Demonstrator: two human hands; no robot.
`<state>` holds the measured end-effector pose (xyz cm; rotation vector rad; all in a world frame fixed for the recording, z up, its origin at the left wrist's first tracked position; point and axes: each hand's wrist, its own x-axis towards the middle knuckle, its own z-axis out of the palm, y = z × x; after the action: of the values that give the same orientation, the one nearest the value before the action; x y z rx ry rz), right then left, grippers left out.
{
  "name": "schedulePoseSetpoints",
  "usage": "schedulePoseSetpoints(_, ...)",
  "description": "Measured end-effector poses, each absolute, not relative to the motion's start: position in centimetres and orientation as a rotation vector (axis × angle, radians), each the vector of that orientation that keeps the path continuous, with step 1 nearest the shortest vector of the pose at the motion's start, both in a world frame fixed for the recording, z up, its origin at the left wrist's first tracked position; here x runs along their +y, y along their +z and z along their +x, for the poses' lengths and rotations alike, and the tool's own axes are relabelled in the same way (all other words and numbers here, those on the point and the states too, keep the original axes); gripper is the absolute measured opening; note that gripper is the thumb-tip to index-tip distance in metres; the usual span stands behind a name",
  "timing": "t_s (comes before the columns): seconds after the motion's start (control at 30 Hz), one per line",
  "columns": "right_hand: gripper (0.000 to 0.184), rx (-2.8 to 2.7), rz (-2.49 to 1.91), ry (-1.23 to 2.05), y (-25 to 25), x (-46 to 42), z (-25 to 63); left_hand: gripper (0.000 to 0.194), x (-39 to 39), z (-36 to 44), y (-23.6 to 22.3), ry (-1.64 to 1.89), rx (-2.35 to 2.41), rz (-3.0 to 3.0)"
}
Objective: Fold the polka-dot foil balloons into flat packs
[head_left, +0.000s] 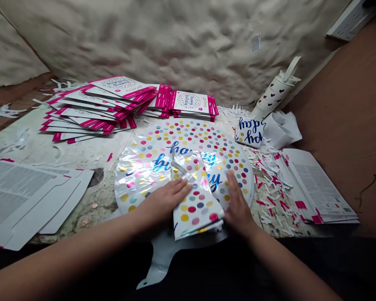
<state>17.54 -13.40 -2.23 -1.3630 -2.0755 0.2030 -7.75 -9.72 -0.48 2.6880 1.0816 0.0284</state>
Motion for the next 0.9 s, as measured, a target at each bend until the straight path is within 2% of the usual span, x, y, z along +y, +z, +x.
schedulePoseSetpoints(0.13,0.062,-2.46,-0.874,0.116,-2.4,-11.9,18.2,0.06,-10.6,-8.0,-1.6,0.013,0.879,2.726)
schedulePoseSetpoints(0.23,0.038,-2.658,-0.601,0.298,-1.5,-11.4,18.1,0.055,-11.0,-8.4,-2.1,0.09,0.811,2.716)
schedulePoseSetpoints(0.37,0.019,-2.407,-1.007,0.891,-0.6,-10.3,17.6,0.036,-10.3,-8.8,-0.7,0.336,0.904,2.451)
schedulePoseSetpoints(0.47,0.017,-1.941,-1.515,1.294,-0.2,-8.3,16.9,0.03,-8.1,-7.9,1.6,0.228,1.277,1.917)
schedulePoseSetpoints(0.53,0.022,-1.726,-1.727,1.367,0.2,-6.8,16.5,0.031,-6.2,-7.0,2.7,0.087,1.43,1.555)
schedulePoseSetpoints(0.6,0.025,-1.658,-1.819,1.294,0.7,-5.8,16.2,0.03,-4.7,-6.3,3.0,0.005,1.456,1.358)
schedulePoseSetpoints(0.67,0.029,-1.733,-1.803,0.988,1.1,-5.3,15.8,0.03,-3.8,-5.8,2.7,-0.026,1.452,1.305)
schedulePoseSetpoints(0.73,0.028,-1.993,-1.621,0.597,1.3,-5.3,15.2,0.032,-3.5,-5.7,2.2,-0.036,1.457,1.324)
schedulePoseSetpoints(0.8,0.033,-2.355,-1.362,0.34,1.0,-5.1,14.3,0.034,-3.5,-5.7,2.0,-0.045,1.468,1.367)
schedulePoseSetpoints(0.9,0.043,-2.704,-1.31,0.363,0.0,-4.3,12.9,0.035,-3.7,-5.9,2.8,-0.07,1.494,1.519)
